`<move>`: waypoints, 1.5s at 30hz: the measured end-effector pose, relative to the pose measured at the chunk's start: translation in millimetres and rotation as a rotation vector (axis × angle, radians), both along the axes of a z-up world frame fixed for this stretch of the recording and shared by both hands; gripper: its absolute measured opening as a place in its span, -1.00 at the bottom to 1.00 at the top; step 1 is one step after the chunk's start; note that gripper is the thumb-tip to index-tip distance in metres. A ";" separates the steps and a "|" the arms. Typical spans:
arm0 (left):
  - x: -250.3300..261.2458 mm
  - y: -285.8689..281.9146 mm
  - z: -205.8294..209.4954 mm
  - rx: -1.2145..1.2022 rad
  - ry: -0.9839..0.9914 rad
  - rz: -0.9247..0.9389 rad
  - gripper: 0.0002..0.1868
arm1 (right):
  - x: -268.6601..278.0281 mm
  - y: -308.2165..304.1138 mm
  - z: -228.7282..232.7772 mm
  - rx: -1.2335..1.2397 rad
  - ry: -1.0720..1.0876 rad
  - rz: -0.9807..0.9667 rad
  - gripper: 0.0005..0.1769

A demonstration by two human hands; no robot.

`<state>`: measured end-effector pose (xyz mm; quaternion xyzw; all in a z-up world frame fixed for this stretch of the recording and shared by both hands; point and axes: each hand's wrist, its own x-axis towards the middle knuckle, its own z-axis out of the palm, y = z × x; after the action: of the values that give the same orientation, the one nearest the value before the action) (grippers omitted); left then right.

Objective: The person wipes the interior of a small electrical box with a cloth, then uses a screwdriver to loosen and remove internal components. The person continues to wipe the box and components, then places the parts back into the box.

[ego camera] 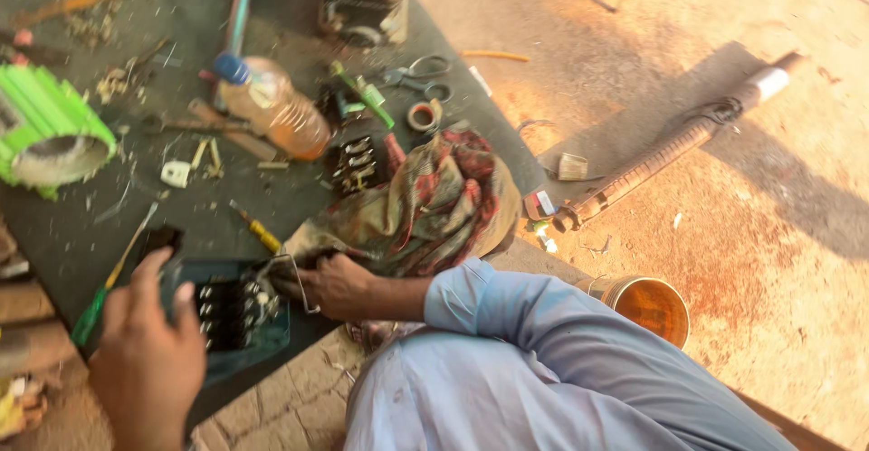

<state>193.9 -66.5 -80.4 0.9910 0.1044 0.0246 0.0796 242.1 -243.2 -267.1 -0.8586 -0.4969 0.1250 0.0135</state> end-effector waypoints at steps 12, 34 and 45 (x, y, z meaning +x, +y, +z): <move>0.8 -2.3 3.4 -0.033 0.096 -0.093 -0.44 | -20.3 17.5 -66.5 0.420 -0.049 -0.133 -0.30; 4.5 38.3 -20.0 -0.237 -0.269 -0.272 -0.37 | -16.5 -5.9 -21.0 0.060 -0.012 -0.191 -0.30; 22.9 46.6 -51.8 -0.194 -0.258 -0.021 -0.48 | -21.4 -3.4 -24.3 0.581 0.514 0.135 -0.47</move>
<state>216.7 -19.9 -132.1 0.9684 0.0849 0.1404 0.1880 220.7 -246.6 -291.5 -0.7253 -0.5473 0.1905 0.3717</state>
